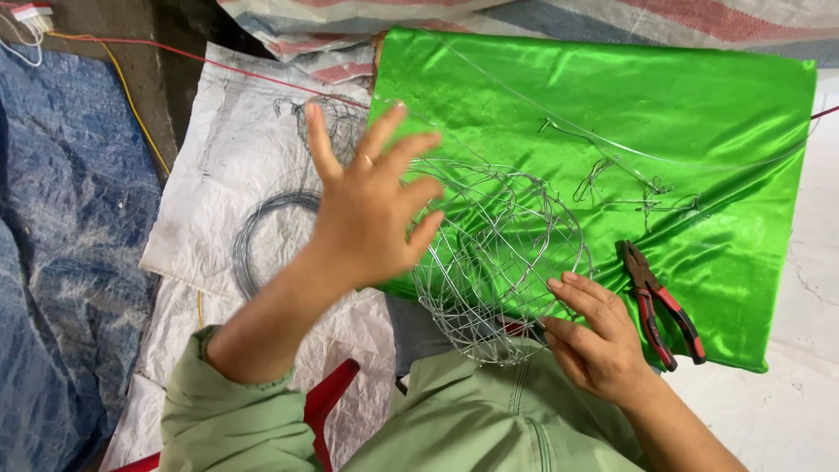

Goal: Constructing a wire cage by bending and cutting metal wire using pliers over a fabric-covered base.

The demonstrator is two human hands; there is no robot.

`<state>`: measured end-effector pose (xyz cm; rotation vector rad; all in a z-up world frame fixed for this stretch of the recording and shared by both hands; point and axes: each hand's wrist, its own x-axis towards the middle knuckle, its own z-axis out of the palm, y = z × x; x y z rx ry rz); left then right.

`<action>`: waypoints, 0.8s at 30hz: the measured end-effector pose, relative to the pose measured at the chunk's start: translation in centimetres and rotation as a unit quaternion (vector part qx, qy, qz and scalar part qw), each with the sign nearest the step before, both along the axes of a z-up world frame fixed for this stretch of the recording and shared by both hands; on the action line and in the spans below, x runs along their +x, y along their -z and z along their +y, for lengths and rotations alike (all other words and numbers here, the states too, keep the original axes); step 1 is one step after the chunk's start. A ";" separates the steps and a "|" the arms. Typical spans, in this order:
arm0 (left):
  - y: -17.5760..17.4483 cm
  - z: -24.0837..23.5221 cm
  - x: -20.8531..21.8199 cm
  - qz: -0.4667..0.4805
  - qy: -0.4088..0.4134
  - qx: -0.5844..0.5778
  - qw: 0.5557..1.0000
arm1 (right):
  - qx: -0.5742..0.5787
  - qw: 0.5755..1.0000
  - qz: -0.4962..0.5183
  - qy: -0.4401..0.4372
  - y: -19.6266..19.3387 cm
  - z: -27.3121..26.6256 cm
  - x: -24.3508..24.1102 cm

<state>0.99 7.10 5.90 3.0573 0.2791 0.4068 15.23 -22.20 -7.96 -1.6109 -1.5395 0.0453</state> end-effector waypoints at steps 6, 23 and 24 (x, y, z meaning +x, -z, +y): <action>2.1 -6.5 0.3 -0.033 0.149 -0.042 0.987 | -0.001 0.999 0.014 0.037 -1.0 0.7 -0.1; 6.7 -5.6 -0.2 -0.155 0.052 -0.030 0.986 | 0.047 0.996 0.031 0.063 -0.6 2.0 -0.7; 7.2 -5.2 -0.3 -0.185 0.039 -0.030 0.981 | 0.101 0.991 0.033 0.080 -0.4 2.6 -0.4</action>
